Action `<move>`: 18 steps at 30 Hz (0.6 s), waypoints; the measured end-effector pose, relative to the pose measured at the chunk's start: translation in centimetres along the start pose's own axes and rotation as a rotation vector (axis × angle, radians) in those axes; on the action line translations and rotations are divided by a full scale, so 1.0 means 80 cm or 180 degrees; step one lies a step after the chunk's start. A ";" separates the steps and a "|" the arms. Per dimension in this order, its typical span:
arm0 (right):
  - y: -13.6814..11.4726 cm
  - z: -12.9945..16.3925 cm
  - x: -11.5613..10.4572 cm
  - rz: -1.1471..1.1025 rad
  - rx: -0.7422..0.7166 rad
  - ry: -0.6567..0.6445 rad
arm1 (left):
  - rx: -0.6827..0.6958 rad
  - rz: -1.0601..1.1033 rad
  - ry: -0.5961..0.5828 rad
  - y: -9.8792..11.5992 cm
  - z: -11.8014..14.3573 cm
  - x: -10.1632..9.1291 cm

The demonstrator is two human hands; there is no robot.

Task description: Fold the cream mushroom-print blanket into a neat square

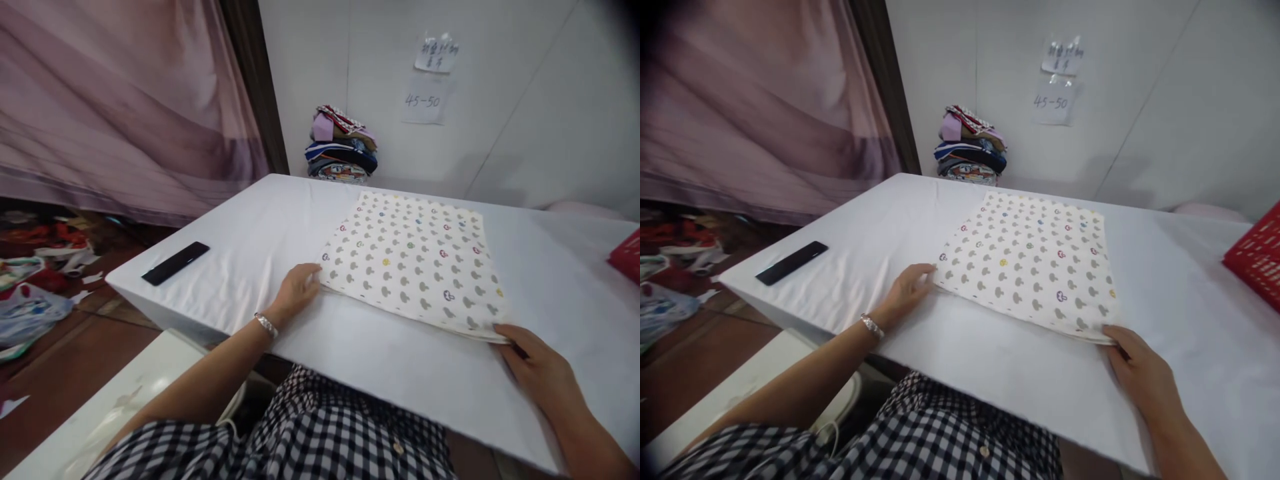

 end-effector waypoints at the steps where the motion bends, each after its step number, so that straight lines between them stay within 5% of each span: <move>1: -0.002 0.000 -0.001 0.0026 -0.0007 0.0000 | -0.0385 0.0066 0.0086 -0.013 0.001 -0.007; 5: -0.004 -0.001 -0.002 0.0160 0.0058 -0.0046 | -0.1144 0.0199 -0.0168 -0.032 -0.004 -0.003; 12: 0.005 0.001 0.001 0.0077 0.0124 -0.0095 | -0.1278 -0.0078 -0.0433 -0.039 -0.025 0.010; 18: 0.003 -0.001 0.000 -0.0138 0.0115 -0.0027 | -0.1581 0.1213 -0.0743 -0.044 -0.025 0.027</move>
Point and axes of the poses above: each hand's wrist, its own z-axis away from the middle knuckle, its own x-axis out of the palm, y = z × x, the point moved 8 cm from there along -z, towards the middle knuckle, and after that the axes turned 2 degrees about -z, right-handed, at the moved point
